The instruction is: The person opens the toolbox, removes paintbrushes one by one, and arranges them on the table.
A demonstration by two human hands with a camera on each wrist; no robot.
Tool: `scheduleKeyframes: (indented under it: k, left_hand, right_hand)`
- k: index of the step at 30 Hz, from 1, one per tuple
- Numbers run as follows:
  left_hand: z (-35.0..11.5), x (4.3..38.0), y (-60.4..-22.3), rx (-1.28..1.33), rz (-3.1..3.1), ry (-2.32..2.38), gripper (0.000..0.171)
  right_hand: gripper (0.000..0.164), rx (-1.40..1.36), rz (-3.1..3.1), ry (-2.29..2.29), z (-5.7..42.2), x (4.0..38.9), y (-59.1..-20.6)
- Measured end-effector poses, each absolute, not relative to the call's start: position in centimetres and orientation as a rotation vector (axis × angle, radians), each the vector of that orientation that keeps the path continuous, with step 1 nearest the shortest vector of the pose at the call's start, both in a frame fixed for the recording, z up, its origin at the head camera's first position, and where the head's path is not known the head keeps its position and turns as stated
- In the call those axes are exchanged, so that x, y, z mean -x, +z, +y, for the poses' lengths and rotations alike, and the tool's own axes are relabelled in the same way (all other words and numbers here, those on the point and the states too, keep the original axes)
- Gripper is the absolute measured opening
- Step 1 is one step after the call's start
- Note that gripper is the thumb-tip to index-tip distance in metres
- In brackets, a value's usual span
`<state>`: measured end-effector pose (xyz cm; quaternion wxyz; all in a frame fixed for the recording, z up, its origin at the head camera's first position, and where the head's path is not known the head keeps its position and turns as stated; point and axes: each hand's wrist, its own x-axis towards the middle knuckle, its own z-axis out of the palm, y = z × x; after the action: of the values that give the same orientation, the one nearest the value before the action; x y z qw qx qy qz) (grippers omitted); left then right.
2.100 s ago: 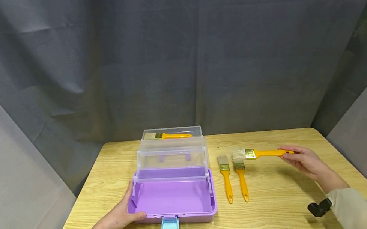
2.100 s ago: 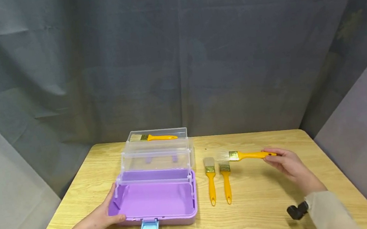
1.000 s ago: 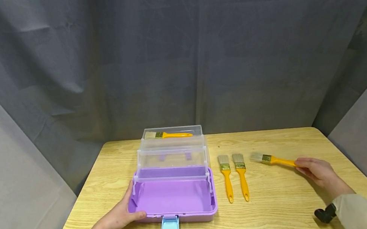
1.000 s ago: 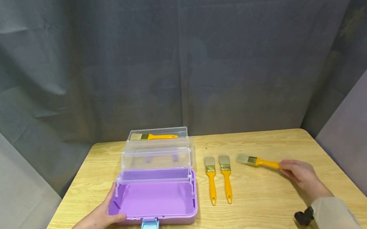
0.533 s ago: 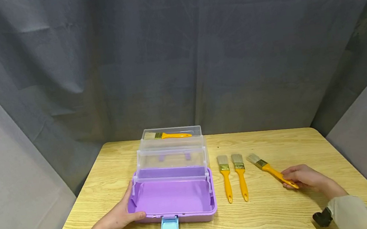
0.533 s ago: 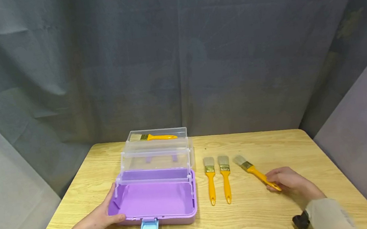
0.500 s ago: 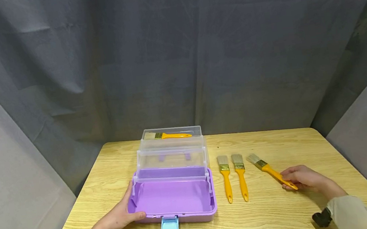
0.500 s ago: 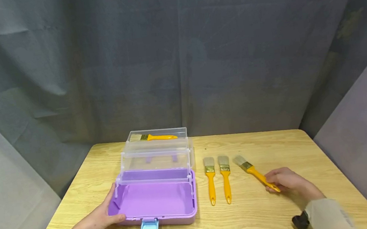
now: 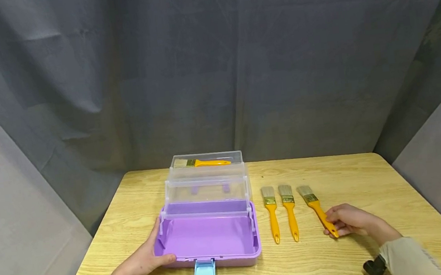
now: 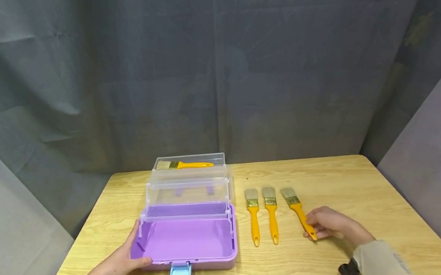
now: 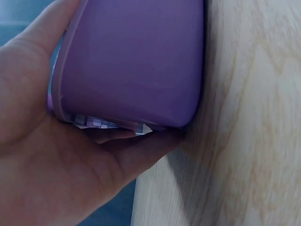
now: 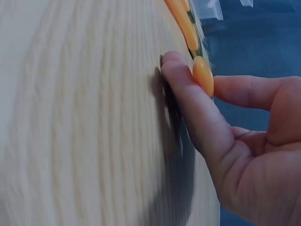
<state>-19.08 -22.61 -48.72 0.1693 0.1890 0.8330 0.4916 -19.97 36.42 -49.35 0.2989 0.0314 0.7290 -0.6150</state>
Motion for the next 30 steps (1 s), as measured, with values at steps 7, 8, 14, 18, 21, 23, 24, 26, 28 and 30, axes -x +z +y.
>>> scheduleKeyframes:
  k: [7,8,14,18,21,23,24,26,28,30]
  left_hand:
    - [-22.54,19.20,-48.83,-0.573,2.383,1.384,0.116]
    - [-22.54,19.21,-48.84,-0.578,2.382,1.385,0.115]
    - [-22.58,19.24,-48.76,-0.581,2.376,1.387,0.116]
    - [-22.62,19.28,-48.74,-0.563,2.364,1.395,0.118]
    - [-22.65,19.34,-48.79,-0.559,2.361,1.405,0.119]
    - [-22.67,19.37,-48.88,-0.567,2.355,1.415,0.119]
    - [-22.68,19.38,-48.92,-0.571,2.354,1.420,0.119]
    - [-22.70,19.38,-49.00,-0.572,2.349,1.432,0.119]
    - [-22.71,19.34,-49.04,-0.565,2.347,1.438,0.120]
    - [-22.68,19.28,-48.99,-0.558,2.352,1.437,0.120]
  right_hand:
    - [0.033,-0.127,1.963,-1.627,35.73,19.83,-49.31]
    - [0.032,-0.128,1.958,-1.630,35.72,19.83,-49.31]
    - [0.033,-0.137,1.911,-1.658,35.83,19.84,-49.45]
    - [0.033,-0.133,1.897,-1.673,35.82,19.87,-49.50]
    - [0.033,-0.132,1.915,-1.660,35.82,19.87,-49.55]
    - [0.033,-0.149,1.934,-1.644,35.82,19.89,-49.62]
    - [0.034,-0.156,1.942,-1.638,35.82,19.91,-49.66]
    - [0.034,-0.172,1.960,-1.629,35.82,19.95,-49.77]
    - [0.031,-0.184,1.988,-1.618,35.76,19.94,-49.86]
    - [0.027,-0.181,2.031,-1.594,35.69,19.85,-49.89]
